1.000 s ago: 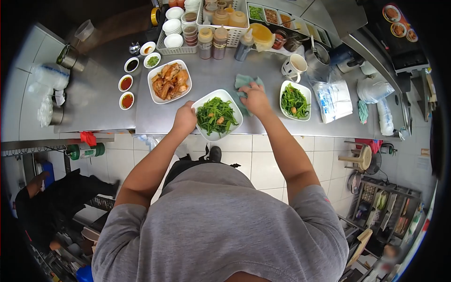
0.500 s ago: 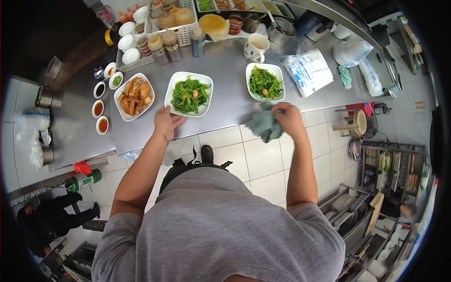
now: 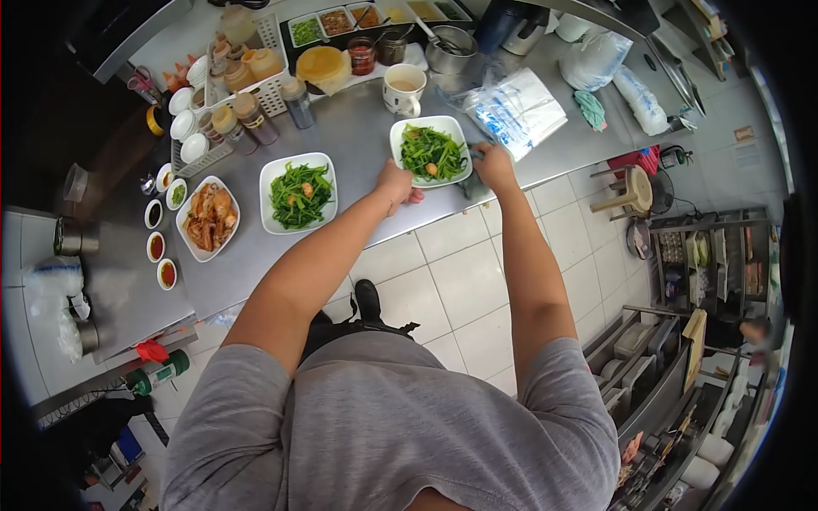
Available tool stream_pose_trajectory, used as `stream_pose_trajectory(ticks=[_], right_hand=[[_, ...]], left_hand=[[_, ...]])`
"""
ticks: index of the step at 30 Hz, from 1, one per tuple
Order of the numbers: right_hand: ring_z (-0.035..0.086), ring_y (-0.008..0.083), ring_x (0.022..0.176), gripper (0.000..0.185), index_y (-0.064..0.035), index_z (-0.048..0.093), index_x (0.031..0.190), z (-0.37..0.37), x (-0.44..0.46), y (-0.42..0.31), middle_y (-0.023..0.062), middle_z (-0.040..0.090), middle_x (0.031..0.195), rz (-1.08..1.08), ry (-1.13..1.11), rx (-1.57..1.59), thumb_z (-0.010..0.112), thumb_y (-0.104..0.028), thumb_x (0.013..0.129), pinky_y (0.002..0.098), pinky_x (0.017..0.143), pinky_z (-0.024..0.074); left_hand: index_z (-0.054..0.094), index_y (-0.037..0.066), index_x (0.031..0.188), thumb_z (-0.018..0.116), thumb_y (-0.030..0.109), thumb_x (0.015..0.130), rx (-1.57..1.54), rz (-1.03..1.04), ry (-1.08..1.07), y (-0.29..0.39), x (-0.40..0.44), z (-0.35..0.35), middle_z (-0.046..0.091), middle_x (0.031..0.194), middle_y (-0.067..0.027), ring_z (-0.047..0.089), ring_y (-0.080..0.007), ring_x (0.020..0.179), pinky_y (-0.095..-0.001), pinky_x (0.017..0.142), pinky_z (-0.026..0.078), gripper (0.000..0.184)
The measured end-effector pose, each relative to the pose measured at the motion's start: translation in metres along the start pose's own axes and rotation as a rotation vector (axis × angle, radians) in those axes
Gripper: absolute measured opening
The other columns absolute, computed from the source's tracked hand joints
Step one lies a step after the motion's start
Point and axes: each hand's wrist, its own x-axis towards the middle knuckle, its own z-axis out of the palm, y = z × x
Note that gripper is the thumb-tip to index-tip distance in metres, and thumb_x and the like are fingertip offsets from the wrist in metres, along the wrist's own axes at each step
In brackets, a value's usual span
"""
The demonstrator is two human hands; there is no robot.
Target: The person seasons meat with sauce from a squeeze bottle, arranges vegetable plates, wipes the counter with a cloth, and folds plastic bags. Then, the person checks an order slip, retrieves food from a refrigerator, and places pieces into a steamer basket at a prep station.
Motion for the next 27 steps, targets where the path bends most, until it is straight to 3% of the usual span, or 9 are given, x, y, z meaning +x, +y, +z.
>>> stream_pose_trajectory(ticks=[2, 4, 6, 11, 16, 18, 20, 23, 27], right_hand=[[0.063, 0.0294, 0.077, 0.027, -0.0079, 0.067, 0.100, -0.021, 0.006, -0.003, 0.0163, 0.065, 0.092, 0.029, -0.101, 0.140, 0.063, -0.010, 0.074, 0.0367, 0.071, 0.0498], [0.062, 0.0175, 0.076, 0.023, -0.0059, 0.067, 0.099, -0.042, -0.001, -0.015, 0.0092, 0.066, 0.088, 0.277, -0.069, 0.883, 0.060, -0.004, 0.077, 0.0298, 0.066, 0.0488], [0.060, 0.0112, 0.081, 0.023, -0.0030, 0.067, 0.099, -0.059, -0.011, -0.026, 0.0054, 0.064, 0.090, 0.202, 0.031, 1.240, 0.055, 0.003, 0.080, 0.0251, 0.070, 0.0489], [0.063, 0.0227, 0.084, 0.023, -0.0048, 0.069, 0.095, -0.024, 0.013, 0.010, 0.0119, 0.065, 0.090, 0.030, 0.171, 0.567, 0.057, -0.001, 0.075, 0.0315, 0.079, 0.0487], [0.059, 0.0333, 0.090, 0.024, -0.0117, 0.070, 0.092, 0.006, 0.006, -0.039, 0.0202, 0.060, 0.103, -0.097, 0.057, 0.371, 0.061, -0.005, 0.071, 0.0384, 0.080, 0.0474], [0.055, 0.0362, 0.099, 0.023, -0.0115, 0.069, 0.092, 0.029, 0.004, -0.034, 0.0210, 0.058, 0.110, -0.290, 0.255, 0.013, 0.062, -0.006, 0.070, 0.0403, 0.086, 0.0451], [0.050, 0.0354, 0.113, 0.030, -0.0134, 0.068, 0.102, 0.031, 0.006, -0.031, 0.0213, 0.054, 0.122, -0.165, 0.217, 0.012, 0.063, -0.006, 0.073, 0.0398, 0.095, 0.0408], [0.048, 0.0308, 0.123, 0.041, -0.0123, 0.061, 0.120, 0.007, -0.004, -0.048, 0.0167, 0.050, 0.135, -0.077, 0.057, 0.729, 0.063, -0.008, 0.079, 0.0350, 0.102, 0.0366], [0.057, 0.0262, 0.106, 0.038, -0.0068, 0.062, 0.115, -0.030, -0.045, -0.057, 0.0130, 0.062, 0.115, 0.050, 0.344, 0.732, 0.064, -0.004, 0.077, 0.0319, 0.091, 0.0439]], left_hand=[[0.032, 0.004, 0.122, 0.037, 0.005, 0.090, 0.065, -0.020, 0.075, -0.012, 0.001, -0.004, 0.060, 0.077, -0.0130, 0.061, -0.0204, 0.060, -0.0317, 0.052, 0.053, 0.033], [0.032, 0.004, 0.117, 0.036, 0.003, 0.089, 0.055, -0.015, 0.110, -0.010, -0.024, -0.009, 0.059, 0.076, -0.0135, 0.059, -0.0187, 0.057, -0.0315, 0.048, 0.050, 0.029], [0.033, 0.005, 0.112, 0.035, 0.003, 0.088, 0.052, -0.013, 0.168, -0.016, -0.043, -0.017, 0.058, 0.074, -0.0129, 0.057, -0.0175, 0.054, -0.0306, 0.045, 0.047, 0.024], [0.031, 0.004, 0.114, 0.035, 0.002, 0.089, 0.081, -0.009, 0.176, -0.034, -0.070, -0.031, 0.055, 0.074, -0.0121, 0.053, -0.0164, 0.052, -0.0295, 0.044, 0.045, 0.026], [0.032, 0.002, 0.117, 0.035, 0.001, 0.089, 0.079, -0.016, 0.187, -0.040, -0.080, -0.034, 0.055, 0.075, -0.0124, 0.053, -0.0158, 0.053, -0.0299, 0.044, 0.044, 0.028], [0.032, 0.001, 0.119, 0.037, 0.002, 0.088, 0.048, 0.040, 0.122, -0.042, -0.087, -0.037, 0.056, 0.075, -0.0124, 0.053, -0.0155, 0.053, -0.0290, 0.045, 0.044, 0.031], [0.033, 0.001, 0.120, 0.038, 0.002, 0.087, 0.025, 0.038, 0.076, -0.039, -0.108, -0.044, 0.056, 0.076, -0.0118, 0.052, -0.0152, 0.053, -0.0283, 0.046, 0.043, 0.033], [0.035, 0.001, 0.121, 0.040, 0.004, 0.085, -0.027, 0.047, -0.001, -0.037, -0.156, -0.059, 0.056, 0.077, -0.0104, 0.051, -0.0145, 0.053, -0.0270, 0.046, 0.042, 0.036], [0.035, -0.001, 0.126, 0.039, 0.002, 0.083, -0.082, 0.046, -0.033, -0.042, -0.216, -0.095, 0.056, 0.076, -0.0119, 0.051, -0.0141, 0.050, -0.0264, 0.042, 0.042, 0.042]])
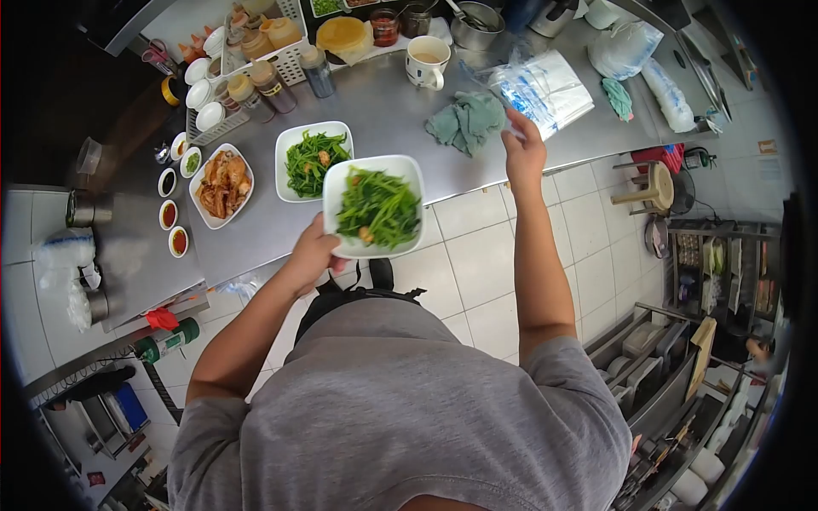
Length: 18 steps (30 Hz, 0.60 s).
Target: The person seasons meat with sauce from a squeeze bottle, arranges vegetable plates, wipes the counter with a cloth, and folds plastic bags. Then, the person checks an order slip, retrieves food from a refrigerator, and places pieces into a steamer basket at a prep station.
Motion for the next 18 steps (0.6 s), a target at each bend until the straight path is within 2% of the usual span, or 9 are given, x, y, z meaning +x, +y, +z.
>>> stream_pose_trajectory(ticks=[3, 5, 7, 8, 12, 14, 15, 17, 18], right_hand=[[0.058, 0.0244, 0.098, 0.034, -0.0071, 0.064, 0.110, 0.007, -0.020, 0.024, 0.0110, 0.063, 0.108, 0.126, -0.134, -0.163, 0.064, -0.004, 0.076, 0.0340, 0.085, 0.0466], [0.058, 0.0269, 0.095, 0.029, -0.0081, 0.066, 0.105, 0.028, -0.018, 0.027, 0.0097, 0.062, 0.102, 0.035, -0.114, -0.218, 0.066, -0.008, 0.076, 0.0380, 0.083, 0.0459], [0.056, 0.0288, 0.096, 0.022, -0.0092, 0.068, 0.096, 0.048, -0.009, 0.027, 0.0092, 0.061, 0.098, -0.363, -0.133, -0.742, 0.069, -0.012, 0.074, 0.0405, 0.082, 0.0442], [0.054, 0.0307, 0.098, 0.016, -0.0100, 0.068, 0.087, 0.057, -0.002, 0.029, 0.0081, 0.060, 0.095, -0.325, -0.182, -0.806, 0.070, -0.014, 0.072, 0.0410, 0.082, 0.0425], [0.058, 0.0313, 0.092, 0.012, -0.0082, 0.068, 0.082, 0.063, 0.001, -0.013, 0.0094, 0.062, 0.092, -0.437, -0.165, -0.653, 0.070, -0.012, 0.071, 0.0419, 0.079, 0.0451], [0.060, 0.0331, 0.083, 0.009, -0.0061, 0.068, 0.078, 0.063, -0.002, -0.012, 0.0128, 0.062, 0.087, -0.272, -0.412, -0.454, 0.069, -0.009, 0.070, 0.0424, 0.074, 0.0473], [0.060, 0.0331, 0.083, 0.009, -0.0061, 0.068, 0.078, 0.063, -0.004, -0.012, 0.0128, 0.062, 0.087, -0.271, -0.413, -0.456, 0.069, -0.009, 0.070, 0.0424, 0.074, 0.0473], [0.061, 0.0345, 0.078, 0.004, -0.0042, 0.067, 0.073, 0.066, -0.007, -0.010, 0.0161, 0.062, 0.083, -0.292, -0.655, -0.455, 0.068, -0.006, 0.069, 0.0422, 0.070, 0.0488], [0.061, 0.0347, 0.079, 0.001, -0.0049, 0.067, 0.070, 0.068, -0.010, -0.004, 0.0168, 0.061, 0.085, -0.324, -0.649, -0.458, 0.067, -0.005, 0.069, 0.0413, 0.071, 0.0489]], left_hand=[[0.037, 0.002, 0.122, 0.041, 0.005, 0.083, 0.100, -0.011, 0.128, -0.001, -0.019, -0.014, 0.055, 0.077, -0.0094, 0.049, -0.0128, 0.052, -0.0244, 0.044, 0.041, 0.040], [0.037, 0.002, 0.122, 0.041, 0.004, 0.083, 0.152, -0.065, 0.160, -0.004, -0.020, -0.012, 0.056, 0.077, -0.0102, 0.049, -0.0125, 0.051, -0.0246, 0.044, 0.041, 0.039], [0.037, 0.001, 0.122, 0.041, 0.004, 0.084, 0.141, -0.052, 0.161, -0.011, -0.006, -0.001, 0.056, 0.077, -0.0105, 0.050, -0.0127, 0.051, -0.0249, 0.043, 0.041, 0.038], [0.037, 0.001, 0.122, 0.041, 0.004, 0.085, 0.150, -0.070, 0.139, -0.015, 0.004, 0.006, 0.056, 0.077, -0.0105, 0.050, -0.0129, 0.051, -0.0252, 0.043, 0.041, 0.038], [0.035, 0.000, 0.121, 0.040, 0.005, 0.088, 0.196, -0.062, 0.128, -0.026, 0.054, 0.026, 0.056, 0.076, -0.0108, 0.051, -0.0140, 0.049, -0.0278, 0.043, 0.042, 0.034], [0.035, 0.000, 0.120, 0.040, 0.005, 0.088, 0.208, -0.057, 0.150, -0.031, 0.074, 0.030, 0.056, 0.075, -0.0111, 0.051, -0.0142, 0.049, -0.0282, 0.043, 0.042, 0.032], [0.035, 0.000, 0.118, 0.039, 0.004, 0.088, 0.225, -0.049, 0.174, -0.033, 0.083, 0.032, 0.056, 0.075, -0.0113, 0.051, -0.0144, 0.049, -0.0286, 0.043, 0.042, 0.031], [0.036, 0.001, 0.115, 0.039, 0.004, 0.088, 0.231, -0.041, 0.187, -0.032, 0.092, 0.033, 0.056, 0.073, -0.0114, 0.052, -0.0145, 0.050, -0.0284, 0.042, 0.042, 0.028], [0.036, 0.001, 0.114, 0.039, 0.004, 0.088, 0.225, -0.038, 0.202, -0.029, 0.093, 0.035, 0.056, 0.073, -0.0111, 0.052, -0.0145, 0.049, -0.0283, 0.042, 0.042, 0.027]])
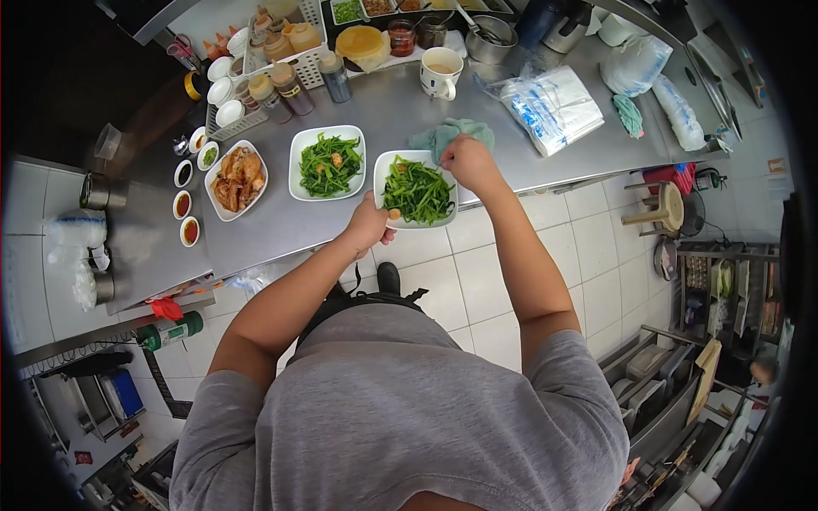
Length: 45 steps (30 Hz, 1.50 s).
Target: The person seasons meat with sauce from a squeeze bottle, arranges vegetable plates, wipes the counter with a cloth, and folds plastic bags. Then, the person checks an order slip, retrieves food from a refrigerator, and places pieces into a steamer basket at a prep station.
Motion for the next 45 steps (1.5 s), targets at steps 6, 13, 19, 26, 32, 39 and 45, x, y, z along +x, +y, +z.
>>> stream_pose_trajectory(ticks=[6, 13, 19, 26, 32, 39, 45], right_hand=[[0.060, 0.0354, 0.079, 0.002, -0.0045, 0.061, 0.071, 0.009, 0.012, 0.004, 0.0165, 0.058, 0.089, -0.036, -0.052, -0.043, 0.063, -0.005, 0.071, 0.0412, 0.071, 0.0489], [0.060, 0.0323, 0.081, 0.013, -0.0063, 0.061, 0.087, -0.011, 0.026, 0.024, 0.0149, 0.059, 0.091, -0.048, 0.413, -0.008, 0.063, -0.004, 0.074, 0.0402, 0.073, 0.0492], [0.057, 0.0165, 0.077, 0.021, -0.0036, 0.062, 0.102, -0.040, -0.061, 0.060, 0.0070, 0.061, 0.091, 0.434, 0.960, 0.516, 0.064, -0.010, 0.083, 0.0290, 0.071, 0.0474], [0.056, 0.0207, 0.075, 0.038, -0.0081, 0.056, 0.112, 0.127, -0.170, 0.112, 0.0088, 0.060, 0.087, 1.295, 0.668, 1.413, 0.046, 0.000, 0.076, 0.0376, 0.068, 0.0471], [0.056, 0.0206, 0.080, 0.057, -0.0126, 0.041, 0.133, 0.206, -0.152, 0.081, 0.0090, 0.055, 0.108, 1.277, 0.316, 1.594, 0.048, 0.004, 0.079, 0.0426, 0.072, 0.0497], [0.052, 0.0237, 0.097, 0.087, -0.0145, 0.025, 0.142, 0.206, -0.118, 0.078, 0.0040, 0.045, 0.128, 0.999, 0.443, 2.026, 0.044, 0.015, 0.063, 0.0482, 0.094, 0.0402], [0.052, 0.0222, 0.104, 0.077, -0.0163, 0.040, 0.132, 0.179, -0.117, 0.110, 0.0033, 0.051, 0.124, 0.828, 0.730, 2.147, 0.042, 0.011, 0.060, 0.0509, 0.092, 0.0339]], left_hand=[[0.036, 0.003, 0.114, 0.040, 0.005, 0.087, 0.043, -0.028, -0.032, 0.006, -0.001, -0.001, 0.057, 0.072, -0.0105, 0.050, -0.0123, 0.049, -0.0257, 0.040, 0.039, 0.027], [0.039, 0.002, 0.114, 0.041, 0.004, 0.086, -0.063, -0.038, -0.031, 0.000, -0.005, -0.006, 0.057, 0.073, -0.0117, 0.049, -0.0130, 0.049, -0.0260, 0.041, 0.039, 0.028], [0.041, 0.002, 0.117, 0.042, 0.007, 0.085, -0.090, -0.009, -0.124, -0.025, -0.041, -0.029, 0.057, 0.074, -0.0107, 0.051, -0.0131, 0.050, -0.0259, 0.041, 0.040, 0.032], [0.041, 0.001, 0.120, 0.043, 0.006, 0.082, -0.068, -0.052, -0.099, -0.019, -0.089, -0.052, 0.057, 0.080, -0.0114, 0.047, -0.0124, 0.049, -0.0251, 0.041, 0.039, 0.038], [0.042, 0.003, 0.120, 0.047, 0.010, 0.083, -0.081, -0.065, -0.051, -0.006, -0.107, -0.064, 0.057, 0.076, -0.0096, 0.046, -0.0116, 0.051, -0.0245, 0.043, 0.037, 0.038], [0.045, 0.003, 0.116, 0.046, 0.010, 0.083, -0.124, -0.062, 0.072, -0.006, -0.123, -0.068, 0.058, 0.076, -0.0102, 0.048, -0.0120, 0.052, -0.0244, 0.046, 0.038, 0.033], [0.047, 0.004, 0.112, 0.047, 0.010, 0.084, -0.142, -0.058, 0.111, -0.016, -0.127, -0.077, 0.058, 0.075, -0.0096, 0.048, -0.0124, 0.054, -0.0251, 0.049, 0.038, 0.029]])
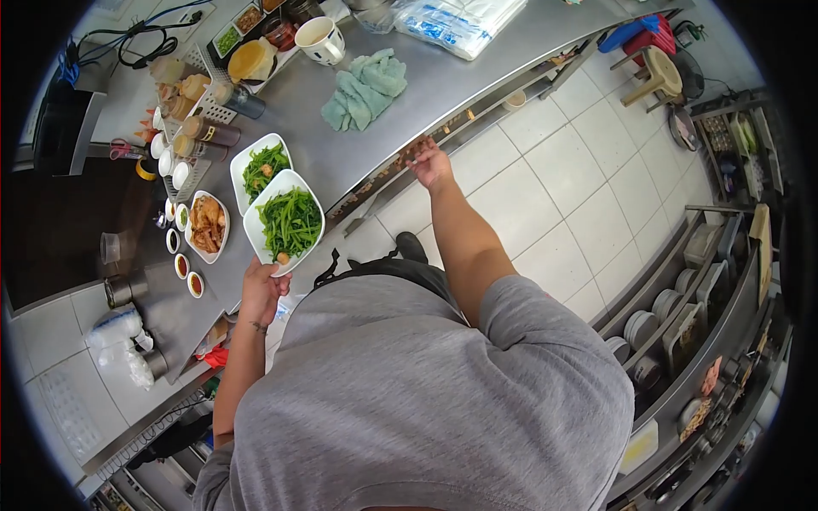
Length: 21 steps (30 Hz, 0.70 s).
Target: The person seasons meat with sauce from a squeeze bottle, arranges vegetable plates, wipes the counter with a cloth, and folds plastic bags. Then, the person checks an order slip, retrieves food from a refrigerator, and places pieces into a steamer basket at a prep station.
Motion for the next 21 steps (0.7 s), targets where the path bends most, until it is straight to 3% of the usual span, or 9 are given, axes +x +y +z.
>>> stream_pose_trajectory(ticks=[4, 5, 9, 11, 12, 14, 17, 19, 21], right_hand=[[0.050, 0.0265, 0.110, 0.073, -0.0120, 0.042, 0.130, -0.005, -0.007, -0.020, 0.0062, 0.052, 0.123, -0.010, -0.111, 0.024, 0.041, 0.011, 0.060, 0.0508, 0.101, 0.0313], [0.042, 0.0290, 0.123, 0.078, -0.0125, 0.040, 0.134, -0.009, -0.010, -0.021, 0.0074, 0.050, 0.128, -0.009, -0.071, 0.067, 0.039, 0.014, 0.061, 0.0512, 0.102, 0.0325], [0.046, 0.0275, 0.117, 0.062, -0.0120, 0.045, 0.128, -0.011, -0.023, -0.022, 0.0065, 0.052, 0.121, -0.023, -0.008, 0.114, 0.046, 0.010, 0.070, 0.0500, 0.101, 0.0347], [0.051, 0.0254, 0.105, 0.037, -0.0113, 0.051, 0.117, -0.008, -0.026, -0.026, 0.0050, 0.056, 0.109, -0.012, 0.100, 0.145, 0.059, -0.006, 0.082, 0.0486, 0.097, 0.0386], [0.051, 0.0254, 0.105, 0.037, -0.0113, 0.051, 0.117, -0.009, -0.023, -0.027, 0.0050, 0.056, 0.109, -0.013, 0.099, 0.146, 0.059, -0.006, 0.082, 0.0486, 0.097, 0.0386], [0.054, 0.0205, 0.093, 0.031, -0.0126, 0.054, 0.109, -0.006, -0.016, -0.032, 0.0023, 0.058, 0.100, -0.020, 0.135, -0.078, 0.068, -0.026, 0.084, 0.0435, 0.085, 0.0458], [0.056, 0.0192, 0.095, 0.032, -0.0119, 0.059, 0.104, -0.003, -0.016, -0.040, 0.0028, 0.061, 0.100, -0.089, 0.239, -0.362, 0.071, -0.031, 0.082, 0.0438, 0.084, 0.0455], [0.056, 0.0148, 0.079, 0.028, -0.0102, 0.061, 0.099, -0.005, -0.030, -0.053, 0.0011, 0.062, 0.084, -0.221, 0.306, -0.676, 0.072, -0.029, 0.081, 0.0311, 0.068, 0.0436], [0.056, 0.0117, 0.071, 0.021, -0.0081, 0.063, 0.090, -0.033, -0.031, -0.066, 0.0009, 0.061, 0.077, -0.304, 0.342, -0.803, 0.073, -0.024, 0.080, 0.0284, 0.061, 0.0431]], left_hand=[[0.048, 0.004, 0.111, 0.047, 0.010, 0.084, 0.009, -0.015, -0.003, 0.002, 0.001, 0.001, 0.058, 0.075, -0.0094, 0.049, -0.0127, 0.055, -0.0253, 0.049, 0.038, 0.028], [0.048, 0.004, 0.111, 0.048, 0.009, 0.084, 0.009, -0.015, -0.003, 0.002, 0.002, 0.002, 0.058, 0.075, -0.0092, 0.049, -0.0127, 0.055, -0.0253, 0.049, 0.038, 0.027], [0.047, 0.004, 0.110, 0.048, 0.009, 0.084, 0.020, -0.022, -0.009, 0.008, 0.004, 0.013, 0.058, 0.075, -0.0090, 0.049, -0.0125, 0.055, -0.0255, 0.048, 0.038, 0.026], [0.047, 0.004, 0.111, 0.048, 0.009, 0.084, 0.031, -0.019, -0.034, 0.007, 0.009, 0.013, 0.058, 0.075, -0.0090, 0.049, -0.0124, 0.055, -0.0253, 0.048, 0.038, 0.027], [0.047, 0.004, 0.111, 0.048, 0.010, 0.084, 0.039, -0.016, -0.058, 0.007, 0.011, 0.013, 0.058, 0.075, -0.0089, 0.049, -0.0123, 0.055, -0.0251, 0.048, 0.038, 0.027], [0.047, 0.004, 0.111, 0.048, 0.010, 0.084, 0.045, -0.021, -0.047, 0.008, 0.012, 0.017, 0.058, 0.075, -0.0090, 0.049, -0.0123, 0.055, -0.0248, 0.048, 0.038, 0.028], [0.047, 0.004, 0.112, 0.048, 0.010, 0.084, 0.051, -0.036, -0.037, 0.010, 0.011, 0.024, 0.058, 0.075, -0.0090, 0.049, -0.0122, 0.055, -0.0245, 0.048, 0.038, 0.029], [0.045, 0.004, 0.114, 0.047, 0.010, 0.083, 0.068, -0.051, -0.043, 0.009, 0.015, 0.022, 0.058, 0.075, -0.0095, 0.049, -0.0121, 0.053, -0.0250, 0.046, 0.039, 0.031], [0.044, 0.004, 0.114, 0.046, 0.010, 0.083, 0.052, -0.021, -0.043, 0.011, 0.015, 0.021, 0.058, 0.075, -0.0096, 0.049, -0.0120, 0.052, -0.0251, 0.045, 0.040, 0.032]])
